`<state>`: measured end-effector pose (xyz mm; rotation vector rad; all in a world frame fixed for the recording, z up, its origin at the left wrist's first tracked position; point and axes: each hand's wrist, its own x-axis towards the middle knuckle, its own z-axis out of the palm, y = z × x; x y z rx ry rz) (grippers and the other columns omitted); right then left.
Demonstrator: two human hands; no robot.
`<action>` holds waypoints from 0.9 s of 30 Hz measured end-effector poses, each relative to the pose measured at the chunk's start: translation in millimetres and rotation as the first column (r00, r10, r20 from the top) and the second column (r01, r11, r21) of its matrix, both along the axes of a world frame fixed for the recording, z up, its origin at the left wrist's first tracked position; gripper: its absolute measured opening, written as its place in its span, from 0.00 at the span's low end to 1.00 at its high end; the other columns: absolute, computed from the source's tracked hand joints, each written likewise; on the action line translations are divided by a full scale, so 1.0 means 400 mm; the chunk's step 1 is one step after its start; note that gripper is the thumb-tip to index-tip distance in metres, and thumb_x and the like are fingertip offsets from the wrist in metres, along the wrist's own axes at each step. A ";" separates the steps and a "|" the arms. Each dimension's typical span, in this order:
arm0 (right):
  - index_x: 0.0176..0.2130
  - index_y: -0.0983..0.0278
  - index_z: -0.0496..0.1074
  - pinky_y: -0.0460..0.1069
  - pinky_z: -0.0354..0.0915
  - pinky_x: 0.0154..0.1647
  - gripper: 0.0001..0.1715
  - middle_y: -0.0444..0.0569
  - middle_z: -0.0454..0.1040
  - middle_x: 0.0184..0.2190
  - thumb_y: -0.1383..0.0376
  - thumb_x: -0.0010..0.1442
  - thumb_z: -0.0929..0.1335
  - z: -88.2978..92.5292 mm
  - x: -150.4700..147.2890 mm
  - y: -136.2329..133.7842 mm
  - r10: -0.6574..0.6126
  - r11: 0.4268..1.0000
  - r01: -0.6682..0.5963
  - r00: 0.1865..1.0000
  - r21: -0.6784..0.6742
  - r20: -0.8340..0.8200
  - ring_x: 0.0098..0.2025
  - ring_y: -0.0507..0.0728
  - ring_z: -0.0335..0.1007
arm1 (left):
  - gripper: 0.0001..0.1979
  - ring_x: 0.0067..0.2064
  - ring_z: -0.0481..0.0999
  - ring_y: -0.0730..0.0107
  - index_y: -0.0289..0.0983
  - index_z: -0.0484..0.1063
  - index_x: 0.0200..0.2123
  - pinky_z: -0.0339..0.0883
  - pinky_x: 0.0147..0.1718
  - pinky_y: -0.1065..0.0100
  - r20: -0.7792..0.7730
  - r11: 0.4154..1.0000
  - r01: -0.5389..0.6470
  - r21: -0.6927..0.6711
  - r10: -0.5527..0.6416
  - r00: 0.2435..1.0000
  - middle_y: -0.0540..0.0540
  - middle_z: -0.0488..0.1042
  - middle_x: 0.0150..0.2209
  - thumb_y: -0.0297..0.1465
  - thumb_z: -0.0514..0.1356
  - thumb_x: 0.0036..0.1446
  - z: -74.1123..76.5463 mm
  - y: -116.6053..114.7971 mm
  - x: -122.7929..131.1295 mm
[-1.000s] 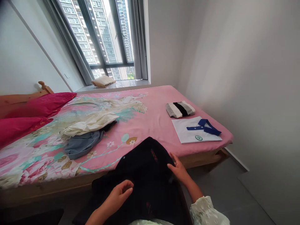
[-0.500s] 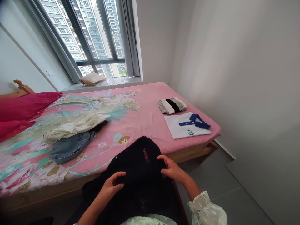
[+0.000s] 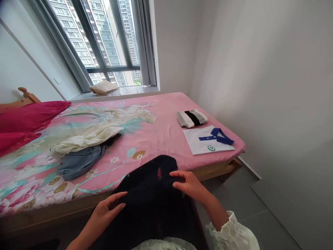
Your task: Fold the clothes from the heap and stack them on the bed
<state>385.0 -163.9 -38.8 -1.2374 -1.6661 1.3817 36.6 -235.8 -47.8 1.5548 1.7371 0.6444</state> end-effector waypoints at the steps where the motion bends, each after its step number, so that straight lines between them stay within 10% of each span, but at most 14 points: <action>1: 0.47 0.59 0.75 0.54 0.65 0.46 0.21 0.49 0.75 0.44 0.60 0.51 0.70 0.001 -0.002 0.001 -0.002 0.998 -0.001 0.999 0.060 0.043 0.45 0.61 0.69 | 0.20 0.38 0.74 0.62 0.43 0.75 0.45 0.67 0.40 0.66 -0.036 1.000 0.002 0.020 -0.002 0.999 0.49 0.77 0.37 0.44 0.60 0.50 0.002 0.001 -0.004; 8: 0.33 0.58 0.76 0.51 0.64 0.36 0.09 0.46 0.75 0.29 0.58 0.55 0.68 0.033 -0.043 0.018 -0.141 0.922 0.057 0.971 0.384 0.195 0.31 0.56 0.69 | 0.14 0.38 0.74 0.62 0.43 0.75 0.33 0.66 0.41 0.65 -0.197 0.942 -0.056 0.331 0.127 0.972 0.47 0.75 0.35 0.44 0.57 0.50 0.044 0.027 -0.024; 15: 0.41 0.62 0.66 0.47 0.66 0.26 0.17 0.45 0.76 0.27 0.53 0.58 0.65 0.020 -0.117 0.032 -0.027 0.990 0.015 0.995 -0.137 -0.091 0.28 0.54 0.74 | 0.15 0.32 0.75 0.65 0.42 0.71 0.37 0.65 0.34 0.67 -0.145 0.974 -0.162 0.156 0.185 0.972 0.52 0.76 0.30 0.43 0.54 0.52 0.006 0.042 -0.059; 21: 0.39 0.64 0.67 0.51 0.69 0.40 0.16 0.48 0.78 0.31 0.54 0.56 0.66 -0.050 -0.123 0.051 -0.047 0.997 0.034 0.984 -0.073 -0.171 0.36 0.56 0.76 | 0.18 0.34 0.74 0.66 0.41 0.71 0.41 0.66 0.37 0.67 -0.093 0.949 -0.204 0.242 0.232 0.968 0.49 0.77 0.36 0.44 0.59 0.50 -0.008 0.003 -0.025; 27: 0.38 0.63 0.66 0.51 0.68 0.41 0.14 0.47 0.78 0.31 0.55 0.58 0.66 -0.053 -0.118 0.036 -0.017 0.997 0.004 0.985 -0.073 -0.175 0.37 0.56 0.76 | 0.18 0.45 0.74 0.62 0.41 0.75 0.42 0.64 0.47 0.66 0.041 0.932 0.362 -0.019 -0.361 0.932 0.46 0.77 0.44 0.43 0.51 0.59 0.005 -0.006 0.193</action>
